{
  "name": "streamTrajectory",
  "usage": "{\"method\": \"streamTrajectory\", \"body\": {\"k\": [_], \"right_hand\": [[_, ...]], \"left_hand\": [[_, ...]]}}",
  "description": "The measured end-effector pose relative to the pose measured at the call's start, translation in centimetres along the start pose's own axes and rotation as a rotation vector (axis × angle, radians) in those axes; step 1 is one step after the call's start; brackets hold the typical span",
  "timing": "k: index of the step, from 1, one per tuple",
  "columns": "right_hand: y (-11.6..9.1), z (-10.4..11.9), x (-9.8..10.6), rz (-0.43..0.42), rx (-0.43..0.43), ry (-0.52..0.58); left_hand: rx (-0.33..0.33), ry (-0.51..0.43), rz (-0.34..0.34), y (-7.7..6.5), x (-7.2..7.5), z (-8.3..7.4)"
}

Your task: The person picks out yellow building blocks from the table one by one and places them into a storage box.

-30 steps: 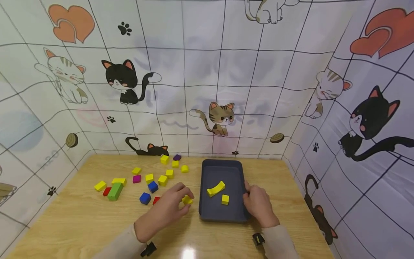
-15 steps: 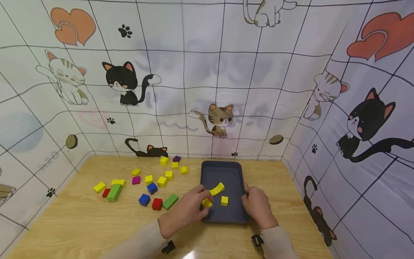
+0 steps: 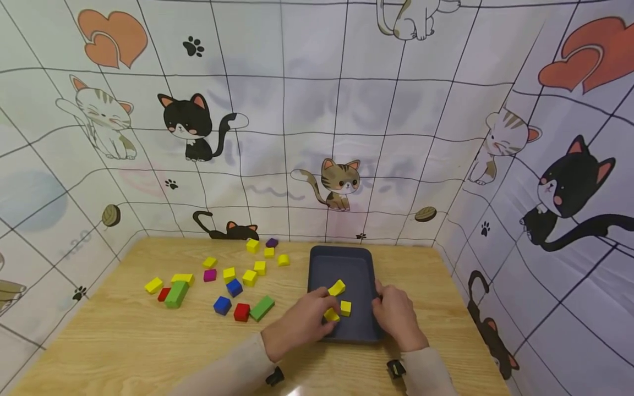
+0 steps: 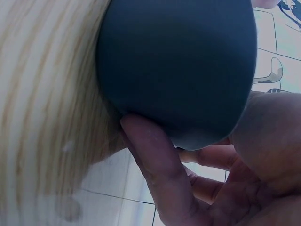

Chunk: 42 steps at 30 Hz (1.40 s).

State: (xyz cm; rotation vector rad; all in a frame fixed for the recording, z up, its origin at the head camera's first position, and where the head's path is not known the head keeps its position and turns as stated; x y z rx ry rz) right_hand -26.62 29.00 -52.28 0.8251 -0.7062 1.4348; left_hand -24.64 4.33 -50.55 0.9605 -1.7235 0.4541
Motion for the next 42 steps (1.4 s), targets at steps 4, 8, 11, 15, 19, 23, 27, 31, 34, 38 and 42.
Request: {"method": "streamTrajectory", "body": {"k": [4, 8, 11, 15, 19, 23, 27, 31, 34, 38, 42], "right_hand": [[0.1, -0.1, -0.1, 0.0, 0.001, -0.002], [0.2, -0.3, -0.1, 0.002, -0.001, -0.004], [0.2, -0.3, -0.2, 0.004, -0.006, -0.005], [0.1, -0.3, -0.2, 0.0, -0.01, 0.003], [0.0, -0.2, -0.2, -0.002, -0.01, 0.011], [-0.1, -0.2, -0.1, -0.005, -0.012, 0.013], [0.0, -0.3, -0.2, -0.002, -0.013, 0.022], [0.0, -0.2, -0.3, 0.006, -0.021, 0.02], [0.0, -0.1, -0.3, 0.009, -0.025, 0.017], [0.0, -0.2, -0.3, 0.012, -0.017, 0.017], [0.1, -0.2, -0.3, 0.002, -0.008, 0.006]], "left_hand": [[0.003, 0.005, 0.018, 0.4, -0.6, 0.0], [-0.004, 0.036, 0.01, 0.5, -1.0, 0.2], [-0.007, 0.049, 0.011, 0.5, -1.1, 0.2], [-0.011, 0.04, 0.01, 0.5, -0.9, 0.1], [-0.014, 0.02, 0.011, 0.4, -0.7, 0.0], [-0.007, 0.029, 0.012, 0.4, -0.4, 0.1], [0.012, 0.036, -0.024, 0.2, 0.1, 0.7], [0.029, 0.043, -0.111, -0.3, 0.7, 1.6], [0.058, 0.061, -0.162, -0.7, 1.4, 2.6], [0.135, 0.059, -0.167, -1.2, 2.1, 4.5], [0.205, 0.059, -0.153, -1.6, 3.1, 6.5]]}}
Point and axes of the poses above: each hand's wrist, its own y-axis towards the middle knuckle, its own x-axis out of the back of the hand, z = x × y, the point moved 2 cm from there along y, towards the middle knuckle, and after that the axes turned 1 degree about y, right-handed, at the moved point
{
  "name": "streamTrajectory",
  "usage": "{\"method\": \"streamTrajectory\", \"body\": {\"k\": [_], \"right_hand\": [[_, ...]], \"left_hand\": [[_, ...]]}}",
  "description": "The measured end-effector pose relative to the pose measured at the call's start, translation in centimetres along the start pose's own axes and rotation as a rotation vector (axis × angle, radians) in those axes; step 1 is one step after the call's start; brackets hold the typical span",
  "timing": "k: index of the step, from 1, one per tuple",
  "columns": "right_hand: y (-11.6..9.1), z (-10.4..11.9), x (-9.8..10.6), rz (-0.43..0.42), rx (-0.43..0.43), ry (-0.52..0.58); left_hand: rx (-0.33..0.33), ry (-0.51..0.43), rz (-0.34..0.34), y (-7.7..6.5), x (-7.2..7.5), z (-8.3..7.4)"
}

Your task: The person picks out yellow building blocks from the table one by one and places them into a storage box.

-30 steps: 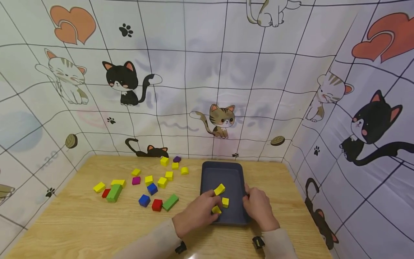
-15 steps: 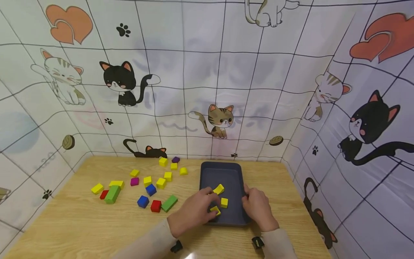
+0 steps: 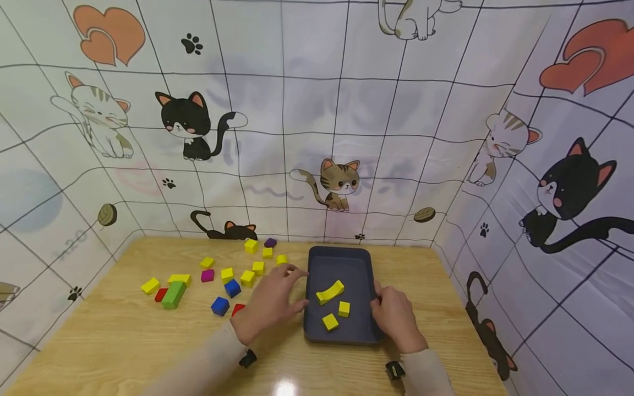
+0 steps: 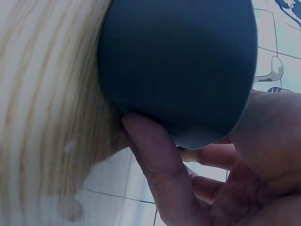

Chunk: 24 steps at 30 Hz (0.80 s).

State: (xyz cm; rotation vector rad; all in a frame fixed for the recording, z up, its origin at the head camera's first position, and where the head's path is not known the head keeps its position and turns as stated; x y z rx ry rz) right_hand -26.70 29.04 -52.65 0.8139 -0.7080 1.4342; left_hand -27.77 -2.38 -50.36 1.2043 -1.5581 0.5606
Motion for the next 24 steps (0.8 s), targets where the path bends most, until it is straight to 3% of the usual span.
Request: {"method": "streamTrajectory", "body": {"k": [11, 24], "right_hand": [[0.0, -0.2, 0.0, -0.002, -0.014, 0.01], [0.0, 0.1, 0.1, -0.003, -0.024, 0.011]], "left_hand": [[0.132, 0.044, 0.046, 1.1, 1.7, 5.3], [0.256, -0.012, 0.109, 2.1, 2.5, 9.1]]}}
Point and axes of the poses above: each hand's wrist, its own y-axis towards the middle knuckle, its own x-axis out of the back of the hand, z = x × y, the point moved 2 cm from there along y, towards the middle knuckle, and after that the axes turned 1 degree about y, right-handed, at the moved point
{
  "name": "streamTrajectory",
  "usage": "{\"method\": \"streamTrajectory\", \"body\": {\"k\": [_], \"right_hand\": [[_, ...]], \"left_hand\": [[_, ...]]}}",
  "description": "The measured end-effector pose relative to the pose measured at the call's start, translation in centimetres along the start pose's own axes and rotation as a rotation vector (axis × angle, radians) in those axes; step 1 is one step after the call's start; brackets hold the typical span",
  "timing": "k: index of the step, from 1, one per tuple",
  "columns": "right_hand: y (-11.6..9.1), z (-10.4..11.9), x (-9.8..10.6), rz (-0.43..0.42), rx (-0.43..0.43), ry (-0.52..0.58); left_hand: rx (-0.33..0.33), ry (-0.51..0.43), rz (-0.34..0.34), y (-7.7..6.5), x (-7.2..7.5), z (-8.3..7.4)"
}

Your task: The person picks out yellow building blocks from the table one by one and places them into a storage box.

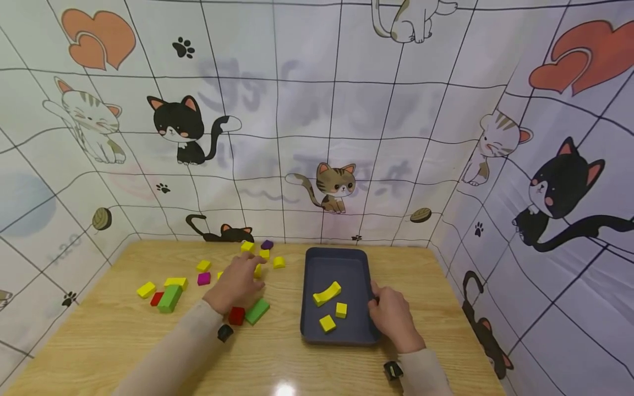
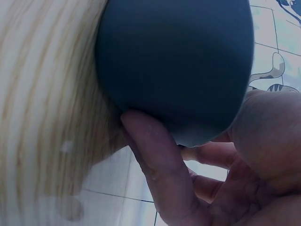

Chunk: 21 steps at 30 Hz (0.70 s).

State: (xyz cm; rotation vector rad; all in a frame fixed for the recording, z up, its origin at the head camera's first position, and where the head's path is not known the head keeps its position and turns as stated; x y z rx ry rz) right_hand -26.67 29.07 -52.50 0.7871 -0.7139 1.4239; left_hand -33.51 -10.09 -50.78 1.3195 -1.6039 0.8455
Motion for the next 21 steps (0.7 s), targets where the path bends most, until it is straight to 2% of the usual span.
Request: {"method": "streamTrajectory", "body": {"k": [12, 21], "right_hand": [[-0.1, 0.0, 0.0, -0.008, 0.003, -0.002], [0.1, 0.0, 0.1, -0.008, 0.003, -0.002]], "left_hand": [[-0.057, -0.028, -0.039, 1.3, -0.1, 0.5], [-0.078, -0.05, -0.034, 1.7, -0.2, 0.5]]}}
Point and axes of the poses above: each hand's wrist, its own y-axis towards the middle knuckle, its own x-axis out of the back of the hand, z = x × y, the point moved 2 cm from there along y, towards the middle knuckle, and after that the axes turned 1 degree about y, right-handed, at the moved point
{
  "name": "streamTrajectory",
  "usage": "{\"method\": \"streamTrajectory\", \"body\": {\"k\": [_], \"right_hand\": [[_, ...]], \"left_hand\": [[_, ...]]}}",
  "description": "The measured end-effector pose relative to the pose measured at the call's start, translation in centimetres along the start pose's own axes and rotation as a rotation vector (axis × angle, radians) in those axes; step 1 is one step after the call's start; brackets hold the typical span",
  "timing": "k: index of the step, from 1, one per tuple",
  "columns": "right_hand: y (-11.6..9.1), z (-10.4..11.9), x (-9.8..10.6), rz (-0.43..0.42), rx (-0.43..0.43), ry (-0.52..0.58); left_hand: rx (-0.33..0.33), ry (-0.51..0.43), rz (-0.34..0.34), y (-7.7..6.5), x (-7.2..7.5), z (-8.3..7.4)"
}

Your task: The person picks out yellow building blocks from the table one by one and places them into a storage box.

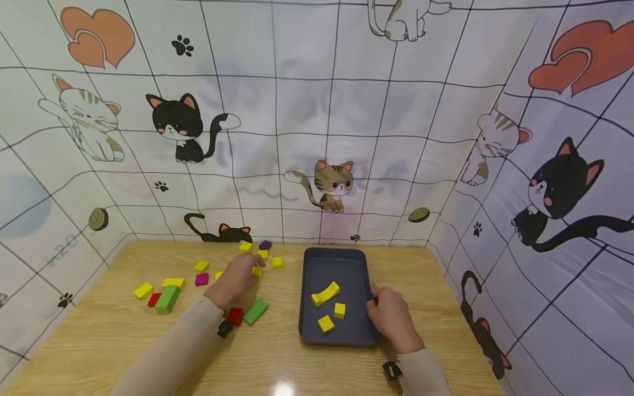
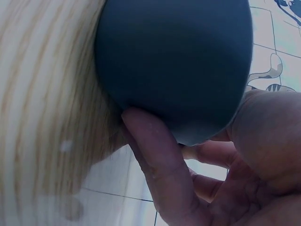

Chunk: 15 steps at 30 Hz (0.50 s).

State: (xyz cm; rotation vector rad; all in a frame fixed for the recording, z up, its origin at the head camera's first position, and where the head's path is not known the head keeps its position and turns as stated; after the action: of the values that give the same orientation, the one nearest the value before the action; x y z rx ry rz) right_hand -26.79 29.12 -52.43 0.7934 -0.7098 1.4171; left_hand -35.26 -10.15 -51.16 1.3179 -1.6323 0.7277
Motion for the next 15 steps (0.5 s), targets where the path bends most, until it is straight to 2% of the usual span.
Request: {"method": "streamTrajectory", "body": {"k": [6, 15], "right_hand": [[-0.12, 0.23, 0.09, -0.002, 0.0, -0.001], [-0.13, 0.0, 0.0, 0.007, -0.007, 0.005]], "left_hand": [[0.02, -0.021, 0.016, -0.12, -0.04, -0.04], [0.007, -0.017, 0.005, 0.04, 0.06, -0.01]]}}
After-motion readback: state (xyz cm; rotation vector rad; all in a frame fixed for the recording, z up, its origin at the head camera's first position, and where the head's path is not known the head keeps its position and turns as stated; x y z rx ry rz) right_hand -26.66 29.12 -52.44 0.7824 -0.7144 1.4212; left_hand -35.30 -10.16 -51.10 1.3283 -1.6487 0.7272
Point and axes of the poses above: each hand's wrist, its own y-axis towards the middle knuckle, its own x-axis out of the back of the hand, z = x × y, the point moved 2 cm from there along y, towards the middle knuckle, and after that the axes turned 1 degree about y, right-handed, at the moved point
